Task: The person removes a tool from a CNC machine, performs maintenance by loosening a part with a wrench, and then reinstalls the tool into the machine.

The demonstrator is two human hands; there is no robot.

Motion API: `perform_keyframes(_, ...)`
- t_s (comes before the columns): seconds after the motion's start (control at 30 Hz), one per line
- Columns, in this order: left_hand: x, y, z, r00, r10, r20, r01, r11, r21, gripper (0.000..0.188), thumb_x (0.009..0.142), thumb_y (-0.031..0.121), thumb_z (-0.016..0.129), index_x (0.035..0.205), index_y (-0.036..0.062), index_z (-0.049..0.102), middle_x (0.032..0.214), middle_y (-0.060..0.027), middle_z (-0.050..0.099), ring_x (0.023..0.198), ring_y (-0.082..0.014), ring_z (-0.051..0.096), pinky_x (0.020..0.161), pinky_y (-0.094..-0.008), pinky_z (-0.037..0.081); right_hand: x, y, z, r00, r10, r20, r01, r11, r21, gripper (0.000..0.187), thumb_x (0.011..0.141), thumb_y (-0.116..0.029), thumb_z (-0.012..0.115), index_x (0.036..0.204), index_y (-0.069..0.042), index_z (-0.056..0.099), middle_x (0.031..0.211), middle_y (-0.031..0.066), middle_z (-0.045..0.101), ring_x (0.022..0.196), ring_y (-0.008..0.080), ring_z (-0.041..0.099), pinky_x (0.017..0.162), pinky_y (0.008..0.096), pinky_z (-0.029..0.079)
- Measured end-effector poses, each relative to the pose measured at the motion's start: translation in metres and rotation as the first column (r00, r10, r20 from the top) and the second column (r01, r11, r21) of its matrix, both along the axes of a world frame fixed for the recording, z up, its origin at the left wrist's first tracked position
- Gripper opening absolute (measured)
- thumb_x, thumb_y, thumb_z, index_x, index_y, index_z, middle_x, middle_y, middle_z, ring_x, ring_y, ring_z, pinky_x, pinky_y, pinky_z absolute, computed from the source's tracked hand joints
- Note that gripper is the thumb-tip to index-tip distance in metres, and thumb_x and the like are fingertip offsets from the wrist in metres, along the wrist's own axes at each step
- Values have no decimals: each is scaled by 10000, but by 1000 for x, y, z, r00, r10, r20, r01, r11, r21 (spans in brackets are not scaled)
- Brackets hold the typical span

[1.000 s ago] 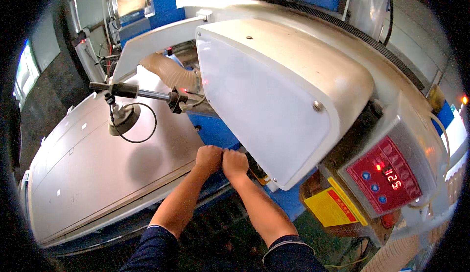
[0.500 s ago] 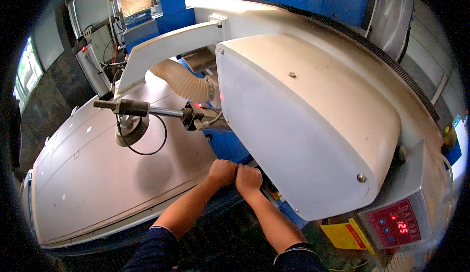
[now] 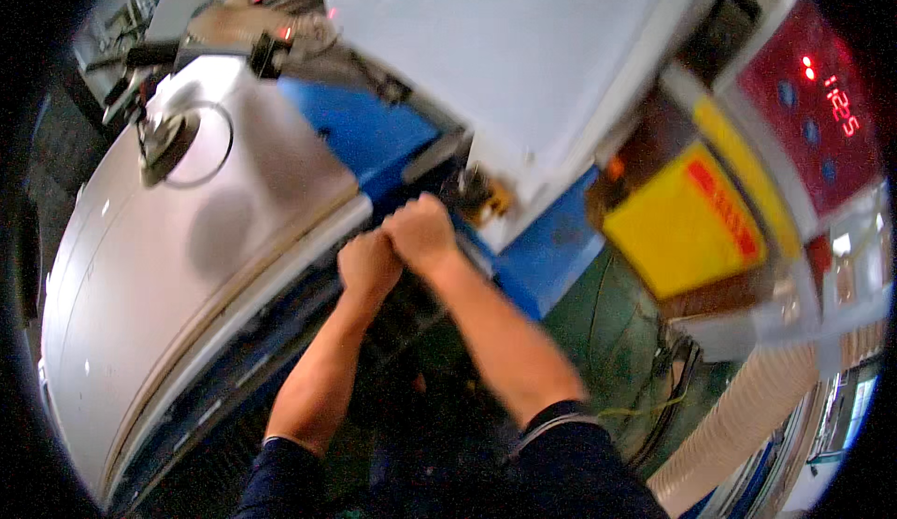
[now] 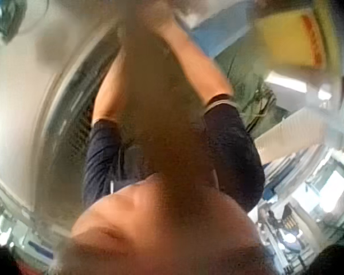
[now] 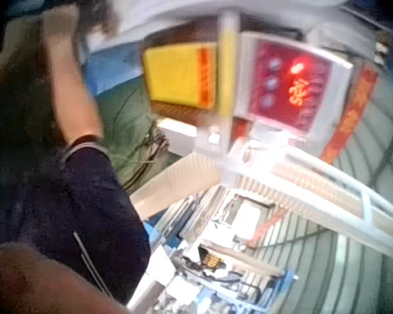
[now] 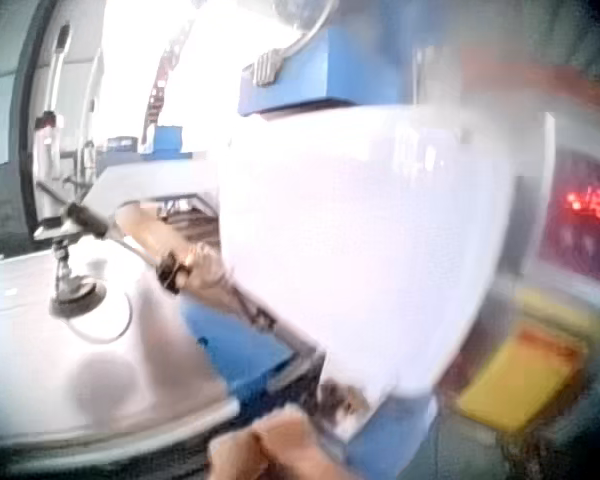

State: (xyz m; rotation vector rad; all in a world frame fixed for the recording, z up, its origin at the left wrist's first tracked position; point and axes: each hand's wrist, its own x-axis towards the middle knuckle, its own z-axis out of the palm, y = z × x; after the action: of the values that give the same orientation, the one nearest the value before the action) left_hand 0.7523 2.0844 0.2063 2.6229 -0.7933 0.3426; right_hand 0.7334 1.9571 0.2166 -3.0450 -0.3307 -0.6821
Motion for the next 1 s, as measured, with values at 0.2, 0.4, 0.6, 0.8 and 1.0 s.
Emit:
perform_keyframes(0.2, -23, 57, 72, 995, 48, -84, -28, 974, 224, 194, 829, 221, 601, 789, 83, 731, 839, -157, 724, 752, -340, 707, 672, -454, 562, -21, 43, 53, 974, 72, -213, -54, 994, 92, 134, 787, -274, 639, 854, -170, 689, 840, 84, 713, 822, 312, 698, 713, 451, 531)
perform_keyframes(0.4, -234, 174, 2, 915, 208, -346, -227, 974, -15, 217, 792, 289, 623, 810, 79, 677, 779, -163, 699, 762, -362, 689, 678, -465, 544, -180, 140, -35, 869, 438, -231, -440, 897, 45, 65, 746, -205, 631, 735, -147, 605, 729, 75, 661, 740, 300, 662, 678, 436, 490)
perform_keyframes(0.6, -493, 347, -146, 313, 490, -814, -560, 787, 258, 320, 804, 350, 625, 914, 58, 695, 951, -206, 703, 940, -364, 680, 829, -482, 525, -344, 133, -45, 688, 476, -547, -352, 879, 321, 50, 738, -123, 624, 758, -118, 578, 741, 112, 631, 782, 371, 644, 661, 494, 500)
perform_keyframes(0.8, -696, 439, -282, -439, 265, -859, -570, 656, 494, 345, 843, 332, 607, 856, -2, 690, 799, -175, 704, 653, -269, 680, 649, -413, 553, -439, 81, -81, 769, 69, -636, 274, 863, 425, 99, 743, -93, 599, 742, -13, 541, 700, 236, 561, 682, 444, 565, 588, 441, 438)
perform_keyframes(1.0, -534, 488, -317, 201, 408, -890, -414, 859, 301, 354, 827, 315, 570, 894, -23, 655, 837, -262, 677, 811, -369, 674, 744, -457, 533, -531, 31, -135, 591, -342, -731, 775, 492, 397, 260, 828, -240, 699, 832, 13, 637, 627, 54, 537, 608, 149, 502, 614, 353, 436)
